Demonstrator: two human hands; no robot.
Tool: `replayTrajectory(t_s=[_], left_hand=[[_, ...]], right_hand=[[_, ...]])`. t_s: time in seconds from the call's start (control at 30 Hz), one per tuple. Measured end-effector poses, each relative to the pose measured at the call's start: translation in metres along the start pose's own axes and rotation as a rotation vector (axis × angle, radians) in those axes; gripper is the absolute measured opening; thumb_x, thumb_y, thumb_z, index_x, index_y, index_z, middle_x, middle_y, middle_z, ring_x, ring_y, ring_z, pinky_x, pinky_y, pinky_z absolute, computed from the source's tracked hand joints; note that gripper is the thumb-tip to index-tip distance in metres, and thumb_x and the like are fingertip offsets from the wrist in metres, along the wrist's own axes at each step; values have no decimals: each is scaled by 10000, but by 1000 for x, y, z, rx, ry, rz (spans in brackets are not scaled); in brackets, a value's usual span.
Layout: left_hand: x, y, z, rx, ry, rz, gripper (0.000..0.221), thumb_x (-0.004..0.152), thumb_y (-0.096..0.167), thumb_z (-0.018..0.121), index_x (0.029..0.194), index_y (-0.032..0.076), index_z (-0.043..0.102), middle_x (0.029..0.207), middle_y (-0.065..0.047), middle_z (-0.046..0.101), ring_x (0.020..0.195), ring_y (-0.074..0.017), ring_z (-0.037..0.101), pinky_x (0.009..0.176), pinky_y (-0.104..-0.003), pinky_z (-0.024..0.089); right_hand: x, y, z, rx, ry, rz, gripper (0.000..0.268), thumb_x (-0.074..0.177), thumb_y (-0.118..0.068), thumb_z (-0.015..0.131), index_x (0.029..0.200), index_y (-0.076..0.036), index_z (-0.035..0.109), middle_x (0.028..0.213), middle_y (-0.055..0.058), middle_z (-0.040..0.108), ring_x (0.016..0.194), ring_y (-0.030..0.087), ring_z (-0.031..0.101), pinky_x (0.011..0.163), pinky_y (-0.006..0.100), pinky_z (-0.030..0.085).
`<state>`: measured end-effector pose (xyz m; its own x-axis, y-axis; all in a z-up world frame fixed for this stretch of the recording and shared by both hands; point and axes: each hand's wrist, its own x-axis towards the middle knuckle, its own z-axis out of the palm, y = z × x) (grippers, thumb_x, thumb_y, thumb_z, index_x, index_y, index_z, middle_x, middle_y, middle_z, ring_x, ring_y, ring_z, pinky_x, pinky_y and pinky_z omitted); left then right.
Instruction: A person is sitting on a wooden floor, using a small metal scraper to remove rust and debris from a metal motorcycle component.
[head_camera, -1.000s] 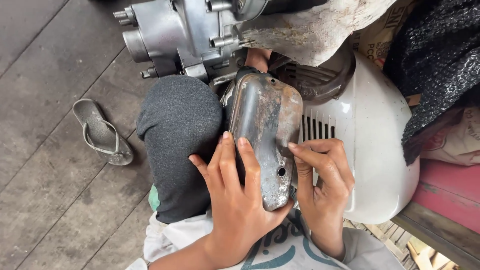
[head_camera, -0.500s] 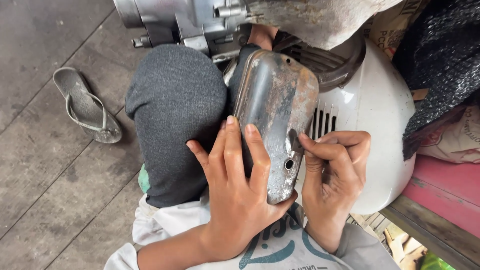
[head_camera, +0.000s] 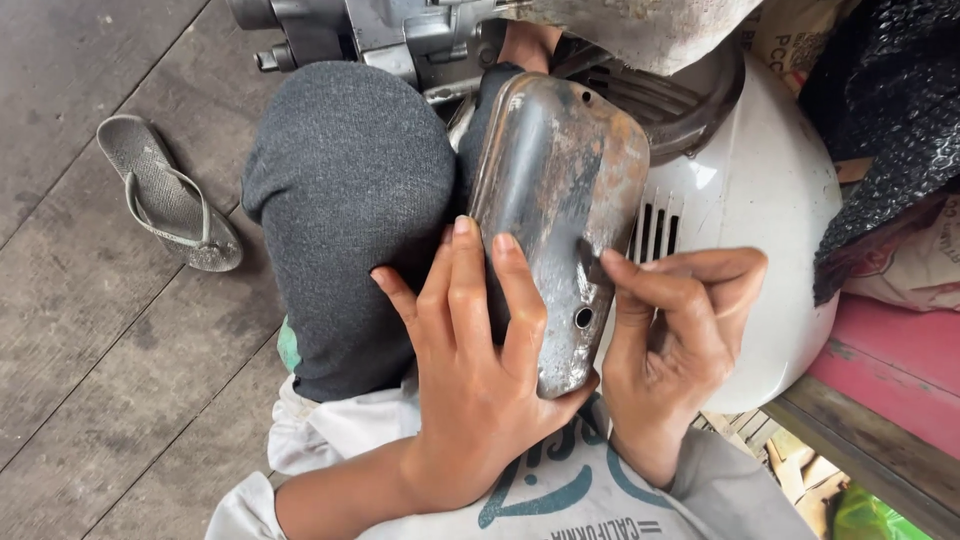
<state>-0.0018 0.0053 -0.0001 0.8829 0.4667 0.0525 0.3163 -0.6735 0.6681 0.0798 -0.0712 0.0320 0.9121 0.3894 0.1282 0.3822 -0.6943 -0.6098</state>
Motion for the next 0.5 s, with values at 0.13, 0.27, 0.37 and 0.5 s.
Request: replayTrajectory(t_s=[0.13, 0.27, 0.37, 0.5], left_hand=[[3, -3, 1, 39, 27, 33, 1080, 688, 529, 872, 1445, -96, 424, 1462, -431, 402, 1345, -546, 478, 1138, -828, 69], [-5, 0, -3, 8, -18, 8, 1082, 684, 489, 892, 1451, -104, 410, 1480, -432, 373, 1354, -569, 469, 1154, -813, 65], [1, -3, 0, 24, 11, 32, 1120, 637, 491, 906, 1445, -105, 410, 1477, -431, 363, 1343, -566, 465, 1141, -827, 79], [4, -2, -2, 33, 11, 25, 1089, 708, 507, 899, 1451, -112, 396, 1469, -425, 378, 1338, -558, 477, 1148, -811, 98]], right_hand=[[1, 4, 1, 18, -5, 20, 210, 895, 191, 695, 972, -4, 706, 1041, 107, 459, 923, 190, 468, 809, 277, 403], [-11, 10, -2, 21, -6, -19, 292, 872, 229, 688, 1014, -25, 717, 1032, 90, 449, 937, 189, 448, 820, 274, 386], [-7, 13, 1, 33, 23, -33, 295, 867, 226, 696, 993, -39, 725, 1032, 77, 446, 918, 173, 451, 781, 261, 373], [6, 1, 3, 69, 0, -56, 263, 906, 218, 676, 1024, -15, 712, 1029, 90, 434, 927, 182, 439, 817, 265, 389]])
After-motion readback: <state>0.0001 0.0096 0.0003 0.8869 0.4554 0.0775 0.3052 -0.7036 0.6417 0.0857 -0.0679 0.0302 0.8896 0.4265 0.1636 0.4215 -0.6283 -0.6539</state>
